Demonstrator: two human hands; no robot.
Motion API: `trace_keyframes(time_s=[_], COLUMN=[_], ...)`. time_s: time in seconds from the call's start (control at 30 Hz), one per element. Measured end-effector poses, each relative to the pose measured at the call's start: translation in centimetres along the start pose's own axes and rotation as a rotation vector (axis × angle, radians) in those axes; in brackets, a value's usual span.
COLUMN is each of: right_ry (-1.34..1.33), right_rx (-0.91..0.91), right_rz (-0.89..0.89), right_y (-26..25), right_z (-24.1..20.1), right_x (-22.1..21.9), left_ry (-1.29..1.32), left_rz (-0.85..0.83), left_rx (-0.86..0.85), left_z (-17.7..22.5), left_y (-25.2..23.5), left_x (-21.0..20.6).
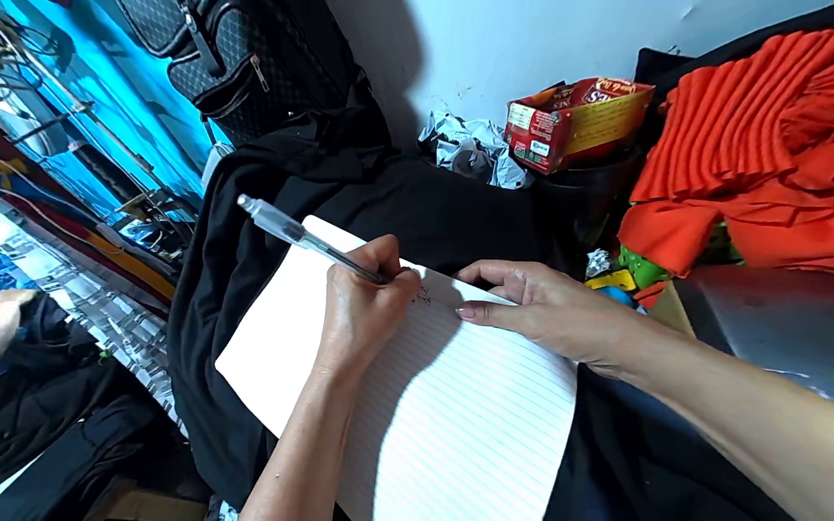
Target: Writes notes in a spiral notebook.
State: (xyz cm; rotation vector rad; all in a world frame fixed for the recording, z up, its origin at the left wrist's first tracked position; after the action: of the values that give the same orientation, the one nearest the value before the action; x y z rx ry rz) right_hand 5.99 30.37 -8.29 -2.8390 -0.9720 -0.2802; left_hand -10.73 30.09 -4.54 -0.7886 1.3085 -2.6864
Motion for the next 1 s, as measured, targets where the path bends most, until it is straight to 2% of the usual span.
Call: trace_keyframes(time_s=[0.1, 0.37, 0.5, 0.53, 0.67, 1.0], right_ry=[0.022, -0.004, -0.002, 0.002, 0.005, 0.009], right_rx=[-0.009, -0.015, 0.005, 0.003, 0.001, 0.002], right_rz=[0.004, -0.001, -0.011, -0.012, -0.009, -0.007], right_y=[0.0, -0.1, -0.1, 0.0, -0.1, -0.1], right_z=[0.0, 0.1, 0.0, 0.0, -0.1, 0.0], right_x=[0.0, 0.0, -0.1, -0.1, 0.0, 0.0], left_ry=[-0.162, -0.171, -0.134, -0.147, -0.118, -0.114], left_rz=[-0.051, -0.046, -0.114, -0.120, -0.039, -0.059], left_rx=[0.244, 0.224, 0.083, 0.085, 0.265, 0.263], left_z=[4.0, 4.5, 2.1, 2.2, 4.2, 4.2], left_y=[-0.9, -0.9, -0.1, -0.2, -0.9, -0.9], left_x=[-0.3, -0.2, 0.8, 0.7, -0.1, -0.4])
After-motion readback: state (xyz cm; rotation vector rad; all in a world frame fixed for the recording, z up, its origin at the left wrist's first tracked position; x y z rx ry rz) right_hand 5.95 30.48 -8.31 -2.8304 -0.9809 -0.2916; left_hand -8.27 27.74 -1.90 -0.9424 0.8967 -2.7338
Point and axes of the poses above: each hand's wrist, its own y-axis away from the middle knuckle, its own x-axis out of the back of the hand, z = x × y, the point moved 10 cm from there along -y, towards the middle knuckle, and after that the axes turned 4 degrees about -z, right-handed, at the moved point
